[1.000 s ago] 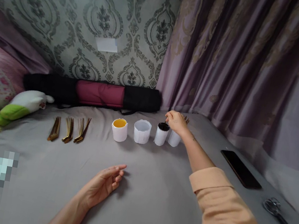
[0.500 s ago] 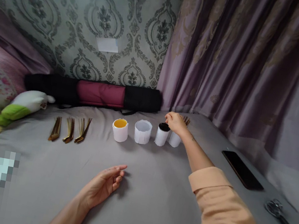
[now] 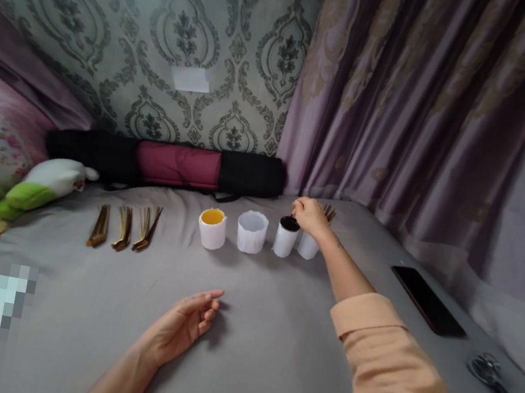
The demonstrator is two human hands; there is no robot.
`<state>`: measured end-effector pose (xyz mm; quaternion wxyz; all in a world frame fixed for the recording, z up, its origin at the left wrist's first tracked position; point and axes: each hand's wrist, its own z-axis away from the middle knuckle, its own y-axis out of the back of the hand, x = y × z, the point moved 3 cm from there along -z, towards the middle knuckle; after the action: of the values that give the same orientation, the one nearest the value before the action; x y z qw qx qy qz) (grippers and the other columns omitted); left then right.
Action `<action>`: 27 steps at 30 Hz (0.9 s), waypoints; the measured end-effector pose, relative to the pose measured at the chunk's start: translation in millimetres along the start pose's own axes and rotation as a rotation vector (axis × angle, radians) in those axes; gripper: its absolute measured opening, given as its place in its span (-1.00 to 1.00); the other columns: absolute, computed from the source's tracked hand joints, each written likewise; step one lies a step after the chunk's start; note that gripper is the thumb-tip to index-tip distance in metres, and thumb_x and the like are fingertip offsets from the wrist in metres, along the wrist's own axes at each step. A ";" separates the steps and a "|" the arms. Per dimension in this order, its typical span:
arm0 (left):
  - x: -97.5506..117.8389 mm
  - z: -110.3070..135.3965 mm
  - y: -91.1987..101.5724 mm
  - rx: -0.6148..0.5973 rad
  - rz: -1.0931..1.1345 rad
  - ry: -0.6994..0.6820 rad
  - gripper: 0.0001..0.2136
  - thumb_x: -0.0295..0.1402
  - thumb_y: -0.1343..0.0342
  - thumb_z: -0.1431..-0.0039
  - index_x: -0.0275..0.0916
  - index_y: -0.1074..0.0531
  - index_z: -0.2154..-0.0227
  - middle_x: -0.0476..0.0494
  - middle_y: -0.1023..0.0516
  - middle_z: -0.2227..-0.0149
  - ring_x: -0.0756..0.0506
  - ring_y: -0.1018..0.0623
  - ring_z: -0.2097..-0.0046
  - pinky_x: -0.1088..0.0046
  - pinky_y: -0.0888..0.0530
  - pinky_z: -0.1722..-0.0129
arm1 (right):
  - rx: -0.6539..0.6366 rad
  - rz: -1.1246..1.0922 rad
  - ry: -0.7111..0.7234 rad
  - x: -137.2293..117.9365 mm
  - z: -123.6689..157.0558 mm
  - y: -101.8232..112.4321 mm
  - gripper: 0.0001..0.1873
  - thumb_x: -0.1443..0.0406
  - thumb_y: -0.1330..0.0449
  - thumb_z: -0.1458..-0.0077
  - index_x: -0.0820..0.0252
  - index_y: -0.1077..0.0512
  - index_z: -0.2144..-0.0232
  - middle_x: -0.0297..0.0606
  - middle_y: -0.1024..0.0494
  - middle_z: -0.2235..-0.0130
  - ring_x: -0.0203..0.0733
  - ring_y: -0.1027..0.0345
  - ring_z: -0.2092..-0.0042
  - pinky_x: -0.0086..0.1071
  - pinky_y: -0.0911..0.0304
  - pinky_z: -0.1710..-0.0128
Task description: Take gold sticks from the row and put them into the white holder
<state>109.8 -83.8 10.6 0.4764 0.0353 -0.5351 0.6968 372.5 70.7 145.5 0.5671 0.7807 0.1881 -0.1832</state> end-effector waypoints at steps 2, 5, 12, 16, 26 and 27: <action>-0.1 0.0 0.0 0.004 0.002 -0.001 -0.75 -0.45 -0.08 0.01 -0.39 -0.35 0.21 -0.10 -0.39 0.43 0.12 -0.36 0.50 0.63 -0.33 0.52 | 0.007 0.001 0.001 0.3 -0.5 -0.3 -0.71 0.29 0.08 -0.04 0.25 -0.42 0.38 -0.27 -0.52 0.43 -0.36 -0.33 0.52 -0.50 -0.18 0.42; -0.1 -0.2 0.2 0.009 -0.002 -0.001 -0.74 -0.44 -0.09 0.01 -0.39 -0.34 0.21 -0.10 -0.39 0.43 0.12 -0.36 0.50 0.63 -0.33 0.53 | 0.011 0.005 -0.011 1.1 -1.0 -0.7 -0.71 0.30 0.08 -0.04 0.26 -0.43 0.38 -0.25 -0.52 0.42 -0.35 -0.34 0.51 -0.50 -0.18 0.40; 0.5 0.4 -0.1 0.008 -0.011 -0.004 -0.73 -0.44 -0.09 0.01 -0.40 -0.34 0.21 -0.09 -0.38 0.43 0.12 -0.35 0.50 0.64 -0.32 0.53 | 0.018 0.013 -0.027 5.0 -2.1 -2.3 -0.73 0.32 0.07 -0.04 0.26 -0.42 0.33 -0.28 -0.53 0.40 -0.38 -0.34 0.51 -0.51 -0.18 0.35; 0.0 -0.1 0.8 0.009 -0.006 -0.004 -0.73 -0.44 -0.09 0.01 -0.39 -0.34 0.20 -0.09 -0.39 0.43 0.12 -0.36 0.50 0.63 -0.32 0.53 | 0.020 0.012 -0.017 6.5 -2.9 -4.4 -0.73 0.33 0.07 -0.04 0.25 -0.41 0.32 -0.30 -0.53 0.40 -0.42 -0.31 0.56 -0.52 -0.18 0.39; 0.4 -0.6 -0.2 0.012 -0.006 0.000 -0.73 -0.44 -0.08 0.01 -0.40 -0.33 0.20 -0.10 -0.38 0.43 0.12 -0.35 0.50 0.63 -0.33 0.52 | 0.002 0.002 -0.069 0.8 2.3 -3.0 -0.73 0.39 0.06 -0.03 0.28 -0.38 0.25 -0.28 -0.53 0.36 -0.44 -0.30 0.60 -0.54 -0.19 0.46; 0.3 -0.7 -0.1 0.010 -0.006 -0.001 -0.73 -0.44 -0.08 0.01 -0.40 -0.33 0.20 -0.09 -0.38 0.43 0.12 -0.35 0.50 0.63 -0.33 0.53 | 0.005 0.003 -0.069 1.3 2.1 -3.1 -0.72 0.40 0.06 -0.02 0.27 -0.38 0.25 -0.28 -0.53 0.36 -0.43 -0.30 0.60 -0.54 -0.20 0.45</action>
<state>110.0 -83.1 10.5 0.4778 0.0397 -0.5317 0.6982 371.9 69.7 141.8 0.5716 0.7756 0.1668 -0.2094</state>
